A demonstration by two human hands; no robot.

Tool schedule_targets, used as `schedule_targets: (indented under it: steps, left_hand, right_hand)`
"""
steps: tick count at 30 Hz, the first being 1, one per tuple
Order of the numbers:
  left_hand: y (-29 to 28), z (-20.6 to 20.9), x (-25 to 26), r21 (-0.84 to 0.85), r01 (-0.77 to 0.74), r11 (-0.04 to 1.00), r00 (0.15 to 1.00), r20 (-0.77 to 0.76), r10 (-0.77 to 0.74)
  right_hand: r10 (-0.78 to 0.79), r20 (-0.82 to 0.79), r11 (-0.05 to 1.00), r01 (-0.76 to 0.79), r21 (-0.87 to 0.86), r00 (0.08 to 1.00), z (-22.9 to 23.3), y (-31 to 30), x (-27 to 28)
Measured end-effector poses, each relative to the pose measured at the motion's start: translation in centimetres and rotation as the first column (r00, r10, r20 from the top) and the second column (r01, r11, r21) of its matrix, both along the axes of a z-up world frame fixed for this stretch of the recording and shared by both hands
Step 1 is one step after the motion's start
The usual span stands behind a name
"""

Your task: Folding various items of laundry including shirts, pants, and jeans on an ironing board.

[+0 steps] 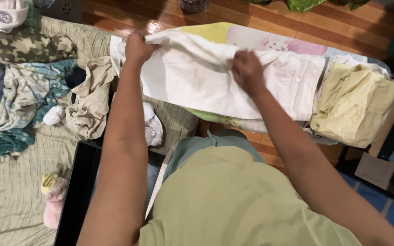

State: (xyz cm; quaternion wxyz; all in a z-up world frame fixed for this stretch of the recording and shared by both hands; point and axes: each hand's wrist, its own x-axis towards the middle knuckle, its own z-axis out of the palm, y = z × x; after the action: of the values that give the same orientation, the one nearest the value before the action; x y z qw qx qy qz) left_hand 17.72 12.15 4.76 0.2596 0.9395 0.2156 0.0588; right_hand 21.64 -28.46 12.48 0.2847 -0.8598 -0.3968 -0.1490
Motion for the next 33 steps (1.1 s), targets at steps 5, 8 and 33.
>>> schedule_targets:
  steps: [5,8,33]
  left_hand:
    - [0.6,2.5,-1.7,-0.34,0.078,0.937,0.996,-0.01,-0.086]
    - [1.2,2.8,-3.2,-0.39,0.272,0.879,0.962,0.121,-0.244]
    - [-3.0,10.0,-9.2,-0.85,0.041,0.526,0.99,-0.039,-0.139]
  right_hand:
    - [0.04,-0.216,0.996,-0.057,-0.074,0.976,-0.4,-0.7,-3.0]
    - [-0.015,-0.302,0.998,-0.001,-0.055,0.953,-0.9,-0.5,-3.1]
    - [0.001,-0.499,0.995,0.046,0.083,0.866,-5.3,-1.8,-2.8]
